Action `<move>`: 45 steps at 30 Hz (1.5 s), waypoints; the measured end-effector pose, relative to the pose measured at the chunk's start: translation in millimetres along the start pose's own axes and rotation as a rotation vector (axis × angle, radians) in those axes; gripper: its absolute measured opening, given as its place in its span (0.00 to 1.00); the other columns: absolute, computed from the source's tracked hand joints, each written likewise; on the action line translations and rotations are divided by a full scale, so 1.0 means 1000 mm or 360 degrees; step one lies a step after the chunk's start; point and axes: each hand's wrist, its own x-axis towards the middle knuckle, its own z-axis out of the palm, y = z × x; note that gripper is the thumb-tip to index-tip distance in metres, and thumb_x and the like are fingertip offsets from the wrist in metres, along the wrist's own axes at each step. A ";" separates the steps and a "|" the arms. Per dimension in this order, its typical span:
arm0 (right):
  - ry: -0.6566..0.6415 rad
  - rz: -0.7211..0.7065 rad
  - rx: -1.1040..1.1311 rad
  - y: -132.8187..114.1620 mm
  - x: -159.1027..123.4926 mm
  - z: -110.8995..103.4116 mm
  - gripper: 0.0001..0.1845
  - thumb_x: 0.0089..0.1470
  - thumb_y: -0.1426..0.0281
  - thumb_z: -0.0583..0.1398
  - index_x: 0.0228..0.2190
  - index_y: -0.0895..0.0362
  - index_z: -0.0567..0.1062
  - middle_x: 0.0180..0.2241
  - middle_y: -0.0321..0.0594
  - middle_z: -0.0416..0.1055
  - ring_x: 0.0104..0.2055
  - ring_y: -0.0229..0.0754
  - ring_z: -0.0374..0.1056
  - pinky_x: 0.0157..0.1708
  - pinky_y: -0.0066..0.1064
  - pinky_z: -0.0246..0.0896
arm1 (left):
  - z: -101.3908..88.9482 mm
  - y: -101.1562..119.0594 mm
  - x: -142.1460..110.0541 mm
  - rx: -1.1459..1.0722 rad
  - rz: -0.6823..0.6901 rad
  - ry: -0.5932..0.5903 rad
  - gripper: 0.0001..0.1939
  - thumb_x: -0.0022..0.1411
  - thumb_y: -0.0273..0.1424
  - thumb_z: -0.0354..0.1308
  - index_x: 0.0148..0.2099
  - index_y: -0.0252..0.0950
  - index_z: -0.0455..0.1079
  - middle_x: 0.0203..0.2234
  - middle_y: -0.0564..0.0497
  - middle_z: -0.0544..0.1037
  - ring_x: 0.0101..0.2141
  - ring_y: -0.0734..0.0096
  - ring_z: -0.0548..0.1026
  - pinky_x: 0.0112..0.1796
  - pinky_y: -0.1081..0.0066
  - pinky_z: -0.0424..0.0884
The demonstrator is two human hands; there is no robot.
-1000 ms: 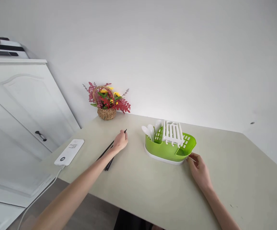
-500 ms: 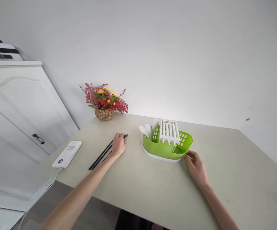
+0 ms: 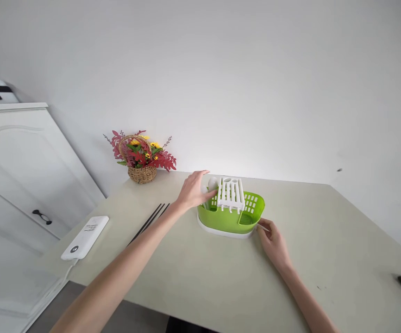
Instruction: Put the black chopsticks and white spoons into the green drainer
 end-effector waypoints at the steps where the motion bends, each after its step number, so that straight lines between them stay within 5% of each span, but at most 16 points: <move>1: 0.0002 0.0000 0.0004 0.000 0.000 0.000 0.20 0.55 0.56 0.60 0.47 0.53 0.74 0.54 0.48 0.77 0.53 0.52 0.76 0.53 0.45 0.70 | 0.002 0.002 0.005 0.0026 0.0016 -0.0055 0.34 0.59 0.42 0.67 0.64 0.40 0.66 0.60 0.43 0.74 0.57 0.49 0.73 0.57 0.55 0.67; 8: 0.0005 -0.0002 -0.0004 0.002 0.003 0.001 0.20 0.56 0.57 0.60 0.47 0.53 0.74 0.55 0.49 0.77 0.51 0.51 0.77 0.51 0.45 0.70 | 0.016 0.002 0.014 0.0060 0.0037 -0.0056 0.15 0.61 0.35 0.64 0.50 0.42 0.75 0.45 0.49 0.83 0.42 0.58 0.79 0.42 0.63 0.72; 14: -0.0014 -0.0016 -0.0013 0.003 0.004 0.000 0.20 0.57 0.56 0.59 0.47 0.53 0.75 0.54 0.49 0.77 0.53 0.51 0.76 0.52 0.45 0.70 | 0.016 0.000 0.009 0.0190 0.0105 -0.0051 0.02 0.64 0.31 0.60 0.39 0.41 0.73 0.38 0.49 0.80 0.44 0.58 0.77 0.42 0.63 0.72; 21: -0.0019 -0.0019 -0.0048 0.001 0.003 -0.001 0.19 0.57 0.57 0.59 0.47 0.52 0.75 0.54 0.48 0.77 0.53 0.50 0.75 0.53 0.44 0.69 | 0.012 0.004 0.004 0.0197 0.0284 -0.0024 0.07 0.69 0.32 0.55 0.37 0.40 0.73 0.37 0.48 0.80 0.44 0.60 0.74 0.37 0.65 0.70; 26: -0.0032 -0.0042 -0.0074 0.000 0.003 -0.002 0.18 0.57 0.58 0.59 0.46 0.53 0.75 0.53 0.48 0.78 0.54 0.51 0.75 0.55 0.46 0.68 | 0.001 -0.009 0.000 -0.0033 0.0405 0.0021 0.11 0.70 0.34 0.55 0.34 0.40 0.73 0.33 0.49 0.79 0.39 0.62 0.74 0.44 0.64 0.70; 35: -0.0020 -0.0061 -0.0089 0.000 0.003 -0.001 0.18 0.57 0.58 0.59 0.45 0.53 0.76 0.52 0.48 0.78 0.53 0.51 0.74 0.54 0.45 0.68 | -0.001 -0.024 -0.019 -0.0292 0.0194 -0.0043 0.11 0.70 0.35 0.53 0.36 0.40 0.74 0.32 0.50 0.81 0.33 0.67 0.77 0.39 0.69 0.70; 45: -0.0034 -0.0076 -0.0094 0.002 0.002 -0.001 0.16 0.58 0.59 0.58 0.45 0.53 0.75 0.51 0.47 0.78 0.53 0.50 0.74 0.55 0.45 0.68 | -0.004 -0.022 -0.001 -0.0030 0.0422 -0.0198 0.17 0.70 0.36 0.54 0.28 0.40 0.69 0.27 0.51 0.78 0.27 0.68 0.73 0.34 0.70 0.65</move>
